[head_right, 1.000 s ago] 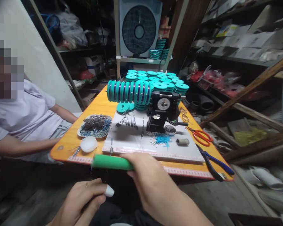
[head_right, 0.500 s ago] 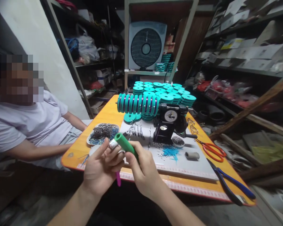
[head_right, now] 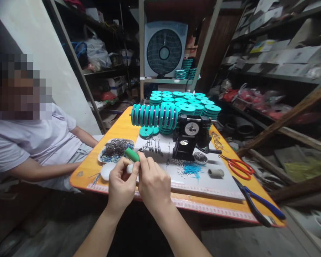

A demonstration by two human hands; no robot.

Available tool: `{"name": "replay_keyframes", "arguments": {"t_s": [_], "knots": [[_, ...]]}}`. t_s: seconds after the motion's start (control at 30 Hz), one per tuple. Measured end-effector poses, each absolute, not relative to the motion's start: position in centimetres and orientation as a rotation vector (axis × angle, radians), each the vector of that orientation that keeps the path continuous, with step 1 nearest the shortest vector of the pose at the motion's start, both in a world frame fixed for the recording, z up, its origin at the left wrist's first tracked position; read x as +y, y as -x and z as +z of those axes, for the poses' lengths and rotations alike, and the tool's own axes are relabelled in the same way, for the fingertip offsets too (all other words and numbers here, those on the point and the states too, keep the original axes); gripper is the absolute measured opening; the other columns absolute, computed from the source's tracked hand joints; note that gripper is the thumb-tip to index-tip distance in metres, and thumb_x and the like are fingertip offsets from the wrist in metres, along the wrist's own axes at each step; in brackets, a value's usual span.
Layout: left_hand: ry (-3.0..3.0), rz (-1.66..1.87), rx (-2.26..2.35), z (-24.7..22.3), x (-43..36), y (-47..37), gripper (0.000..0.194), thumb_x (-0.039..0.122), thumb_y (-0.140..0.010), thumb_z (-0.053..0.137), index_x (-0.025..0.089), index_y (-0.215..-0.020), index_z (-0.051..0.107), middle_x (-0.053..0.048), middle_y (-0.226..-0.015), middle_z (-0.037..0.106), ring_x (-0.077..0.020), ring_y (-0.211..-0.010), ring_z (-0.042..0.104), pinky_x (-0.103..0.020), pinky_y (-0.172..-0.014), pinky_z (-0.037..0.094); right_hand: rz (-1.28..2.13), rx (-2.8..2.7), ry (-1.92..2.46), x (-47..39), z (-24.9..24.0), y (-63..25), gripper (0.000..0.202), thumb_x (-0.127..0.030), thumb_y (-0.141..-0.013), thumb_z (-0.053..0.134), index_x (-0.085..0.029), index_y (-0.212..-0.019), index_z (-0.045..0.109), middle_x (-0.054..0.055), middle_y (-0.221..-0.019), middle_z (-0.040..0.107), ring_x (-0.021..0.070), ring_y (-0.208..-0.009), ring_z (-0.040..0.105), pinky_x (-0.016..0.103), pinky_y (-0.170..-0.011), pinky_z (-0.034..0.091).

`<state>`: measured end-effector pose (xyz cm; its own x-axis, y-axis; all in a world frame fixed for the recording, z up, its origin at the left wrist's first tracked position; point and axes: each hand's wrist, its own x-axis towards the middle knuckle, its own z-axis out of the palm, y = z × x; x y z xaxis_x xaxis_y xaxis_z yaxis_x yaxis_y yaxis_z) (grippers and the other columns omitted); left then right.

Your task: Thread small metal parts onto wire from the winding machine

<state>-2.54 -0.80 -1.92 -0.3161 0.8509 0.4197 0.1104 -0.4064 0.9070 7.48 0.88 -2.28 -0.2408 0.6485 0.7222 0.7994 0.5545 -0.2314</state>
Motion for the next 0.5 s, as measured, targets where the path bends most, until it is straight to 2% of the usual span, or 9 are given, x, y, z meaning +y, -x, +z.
{"name": "replay_keyframes", "arguments": {"t_s": [0.13, 0.23, 0.33, 0.43, 0.5], "knots": [[-1.312, 1.775, 1.246, -2.4, -0.9, 2.4, 0.032, 0.024, -0.089, 0.063, 0.021, -0.065, 0.042, 0.007, -0.059, 0.036, -0.0102, -0.055, 0.034, -0.022, -0.052, 0.031, -0.137, -1.964, 1.175, 0.8, -2.7, -7.3, 0.036, -0.022, -0.104, 0.037, -0.011, -0.131, 0.059, 0.01, -0.084, 0.068, 0.0209, -0.069, 0.063, 0.027, -0.056, 0.043], [-1.274, 1.737, 1.218, -2.0, -1.9, 2.8, 0.031, 0.025, -0.09, 0.063, 0.021, -0.067, 0.042, 0.007, -0.06, 0.034, -0.0091, -0.053, 0.031, -0.02, -0.048, 0.03, 0.026, -2.01, 1.108, 0.0, -2.0, -7.9, 0.034, -0.02, -0.103, 0.039, -0.015, -0.13, 0.058, 0.009, -0.092, 0.07, 0.0203, -0.077, 0.067, 0.026, -0.063, 0.051], [-1.223, 1.677, 1.071, -1.3, -3.7, 3.6, 0.024, 0.025, -0.089, 0.066, 0.021, -0.075, 0.047, 0.006, -0.066, 0.042, -0.0084, -0.056, 0.039, -0.017, -0.051, 0.037, 0.602, -1.993, 0.93, -1.2, -0.6, -9.3, 0.027, -0.026, -0.103, 0.048, -0.024, -0.129, 0.056, 0.003, -0.1, 0.07, 0.0167, -0.085, 0.069, 0.025, -0.075, 0.055], [-1.251, 1.638, 0.907, -1.1, -5.7, 4.2, 0.018, 0.024, -0.09, 0.067, 0.022, -0.081, 0.051, 0.004, -0.073, 0.05, -0.0089, -0.064, 0.051, -0.017, -0.061, 0.046, 1.283, -1.803, 0.734, -2.1, 0.5, -10.7, 0.029, -0.036, -0.099, 0.058, -0.029, -0.127, 0.057, -0.001, -0.093, 0.068, 0.0133, -0.071, 0.065, 0.024, -0.065, 0.055], [-1.382, 1.631, 0.912, -1.3, -6.7, 4.4, 0.01, 0.022, -0.092, 0.063, 0.024, -0.087, 0.055, 0.003, -0.078, 0.054, -0.01, -0.068, 0.054, -0.018, -0.064, 0.047, 1.383, -1.755, 0.695, -2.5, 0.8, -11.3, 0.031, -0.041, -0.099, 0.057, -0.031, -0.128, 0.058, 0.0, -0.096, 0.068, 0.0134, -0.072, 0.065, 0.025, -0.067, 0.056]]}}
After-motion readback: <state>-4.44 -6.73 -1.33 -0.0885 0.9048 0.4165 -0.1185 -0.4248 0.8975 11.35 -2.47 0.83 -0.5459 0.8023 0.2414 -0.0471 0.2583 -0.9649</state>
